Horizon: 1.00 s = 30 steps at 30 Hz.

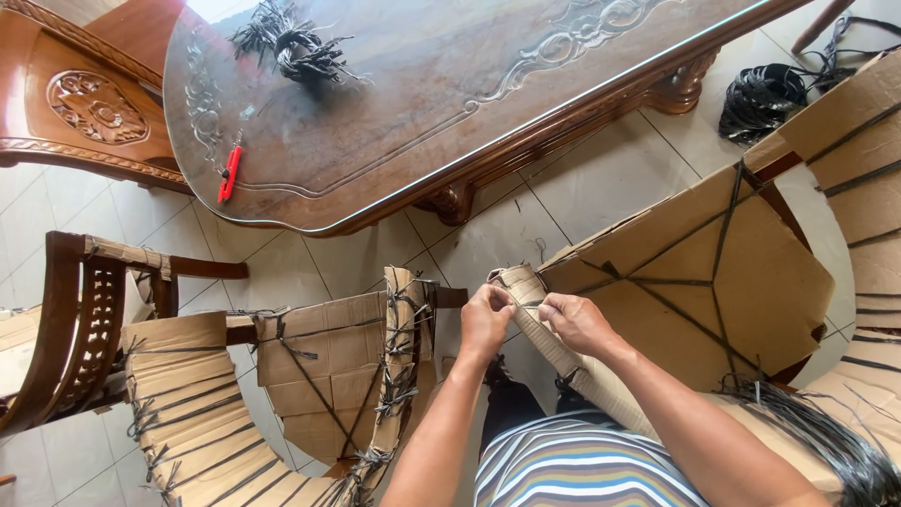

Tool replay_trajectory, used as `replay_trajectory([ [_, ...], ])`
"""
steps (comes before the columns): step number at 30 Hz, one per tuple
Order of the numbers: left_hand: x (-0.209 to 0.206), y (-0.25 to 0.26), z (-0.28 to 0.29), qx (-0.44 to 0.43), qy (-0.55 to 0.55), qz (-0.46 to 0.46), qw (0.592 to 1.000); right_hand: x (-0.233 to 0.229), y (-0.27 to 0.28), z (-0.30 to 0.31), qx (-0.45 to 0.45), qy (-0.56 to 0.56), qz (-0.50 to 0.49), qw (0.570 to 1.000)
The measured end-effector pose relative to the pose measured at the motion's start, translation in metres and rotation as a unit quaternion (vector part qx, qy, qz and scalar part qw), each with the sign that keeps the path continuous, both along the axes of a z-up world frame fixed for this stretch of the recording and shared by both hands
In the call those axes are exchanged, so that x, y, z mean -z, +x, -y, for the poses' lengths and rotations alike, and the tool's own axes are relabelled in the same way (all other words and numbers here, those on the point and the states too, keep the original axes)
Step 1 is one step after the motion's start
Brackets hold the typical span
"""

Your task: Wrapping cardboard around wooden chair frames and securing it with wire

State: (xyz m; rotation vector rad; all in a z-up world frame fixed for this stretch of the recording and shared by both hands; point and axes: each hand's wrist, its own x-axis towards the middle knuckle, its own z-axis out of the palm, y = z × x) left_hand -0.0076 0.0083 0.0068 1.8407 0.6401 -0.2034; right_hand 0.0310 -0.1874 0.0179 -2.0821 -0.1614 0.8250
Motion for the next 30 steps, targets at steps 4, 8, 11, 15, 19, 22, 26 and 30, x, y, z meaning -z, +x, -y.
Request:
replay_trajectory([
  [4,-0.008,0.001,0.003,0.151,0.186,0.119,0.964,-0.023,0.002,-0.006,-0.030,-0.038,0.014,0.999],
  [8,0.042,0.003,0.001,0.236,0.436,0.296,0.817,-0.031,0.008,-0.014,-0.054,-0.048,0.019,0.997],
  [11,0.040,0.005,0.006,0.236,0.552,0.346,0.721,-0.034,0.015,-0.019,-0.018,-0.042,0.021,0.999],
  [15,-0.013,0.006,0.016,0.226,0.523,0.414,0.709,-0.027,0.022,-0.028,-0.011,0.043,0.026,0.999],
  [19,-0.026,0.004,0.012,0.233,0.492,0.445,0.711,-0.015,0.030,-0.034,-0.071,0.085,0.006,0.994],
  [22,-0.022,0.002,0.011,0.236,0.473,0.443,0.724,0.000,0.037,-0.032,-0.080,0.078,0.013,0.994],
  [26,-0.028,0.000,0.012,0.235,0.455,0.442,0.736,-0.016,0.036,-0.033,-0.105,0.068,0.040,0.991],
  [30,-0.043,-0.001,0.016,0.219,0.442,0.421,0.761,-0.008,0.034,-0.033,-0.141,0.019,0.079,0.987],
])
